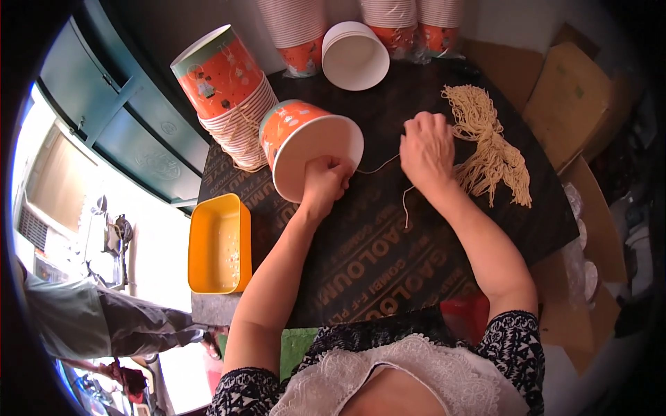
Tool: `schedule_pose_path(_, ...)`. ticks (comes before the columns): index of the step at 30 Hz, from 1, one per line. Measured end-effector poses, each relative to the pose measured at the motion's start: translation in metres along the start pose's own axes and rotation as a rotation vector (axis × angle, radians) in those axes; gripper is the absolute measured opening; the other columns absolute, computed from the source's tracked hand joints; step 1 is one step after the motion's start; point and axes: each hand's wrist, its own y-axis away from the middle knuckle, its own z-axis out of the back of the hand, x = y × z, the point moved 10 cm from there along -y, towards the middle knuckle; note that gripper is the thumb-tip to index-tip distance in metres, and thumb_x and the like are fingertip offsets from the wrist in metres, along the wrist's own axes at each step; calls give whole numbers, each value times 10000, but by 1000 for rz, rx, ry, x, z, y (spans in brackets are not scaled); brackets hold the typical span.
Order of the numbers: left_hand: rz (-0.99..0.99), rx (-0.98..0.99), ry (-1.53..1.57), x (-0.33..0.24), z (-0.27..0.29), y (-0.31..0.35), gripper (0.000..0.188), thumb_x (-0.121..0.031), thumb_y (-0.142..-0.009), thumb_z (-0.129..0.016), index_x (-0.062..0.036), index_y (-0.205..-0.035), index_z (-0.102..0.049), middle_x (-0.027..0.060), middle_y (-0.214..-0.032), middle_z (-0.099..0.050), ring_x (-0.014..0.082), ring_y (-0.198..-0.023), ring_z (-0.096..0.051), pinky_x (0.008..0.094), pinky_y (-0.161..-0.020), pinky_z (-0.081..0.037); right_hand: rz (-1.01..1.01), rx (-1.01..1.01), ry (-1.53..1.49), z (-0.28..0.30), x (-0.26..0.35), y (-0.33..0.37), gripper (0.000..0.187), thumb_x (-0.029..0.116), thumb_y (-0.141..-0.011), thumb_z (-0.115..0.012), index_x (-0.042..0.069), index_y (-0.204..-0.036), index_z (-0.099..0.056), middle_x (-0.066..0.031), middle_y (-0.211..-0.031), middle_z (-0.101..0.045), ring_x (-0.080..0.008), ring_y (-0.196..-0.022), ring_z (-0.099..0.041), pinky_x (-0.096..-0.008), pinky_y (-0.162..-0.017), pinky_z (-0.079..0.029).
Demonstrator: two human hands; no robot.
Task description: The recorder is attaching thin cord handles to printed paper buckets by threading them through pre-punched holes and tying knots.
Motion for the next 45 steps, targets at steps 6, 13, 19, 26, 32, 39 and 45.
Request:
schedule_pose_path(6, 7, 7, 35, -4, -5, 5, 123, -85, -834, -603, -23, -729, -590, 25, -576, -508, 85, -422, -417, 209, -375, -299, -83, 93, -804, -24, 38, 26, 187, -49, -839, -518, -24, -1024, -510, -221, -953, -597, -404, -885, -613, -450, -751, -500)
schedule_pose_path(13, 5, 37, 104, -4, -13, 9, 116, -101, -845, -619, -17, -766, -605, 18, -598, -519, 79, -444, -420, 201, -388, -308, -193, 255, -922, -53, 50, 39, 240, -8, -847, -528, 1, -1072, -445, -240, -820, -624, -424, -815, -626, -484, -687, -491)
schedule_pose_path(19, -20, 54, 113, -5, -20, 10, 147, -137, -879, -618, -18, -793, -600, 16, -613, -522, 68, -463, -427, 191, -394, -314, -135, 354, -828, -61, 54, 41, 190, 21, -854, -536, 12, -1025, -455, -229, -735, -618, -417, -740, -628, -495, -617, -482)
schedule_pose_path(26, -33, 39, 99, -5, -18, 12, 141, -147, -908, -569, -15, -861, -586, 26, -646, -530, 77, -482, -447, 195, -397, -332, -65, 247, -926, -56, 54, 40, 118, 71, -860, -558, 6, -942, -503, -228, -807, -632, -431, -775, -619, -494, -654, -496)
schedule_pose_path(32, -25, 9, 141, -8, -17, 17, 172, -136, -953, -471, 1, -944, -574, 46, -674, -539, 89, -488, -456, 199, -391, -343, -141, 276, -925, -62, 52, 39, 71, 81, -861, -575, 20, -881, -545, -205, -799, -641, -410, -779, -626, -479, -643, -496)
schedule_pose_path(39, -55, 52, 2, -20, -18, 19, 196, -81, -936, -441, 28, -981, -597, 63, -693, -560, 98, -478, -467, 211, -391, -349, -172, 268, -888, -64, 47, 40, 69, 95, -859, -592, 29, -866, -576, -199, -784, -641, -406, -759, -628, -476, -622, -492)
schedule_pose_path(45, -199, -49, -239, -17, -1, 12, 160, -24, -851, -507, 69, -924, -615, 120, -749, -631, 181, -598, -588, 290, -547, -477, -203, 266, -904, -68, 45, 40, 82, 106, -859, -602, 25, -858, -589, -201, -752, -638, -403, -743, -631, -476, -612, -490)
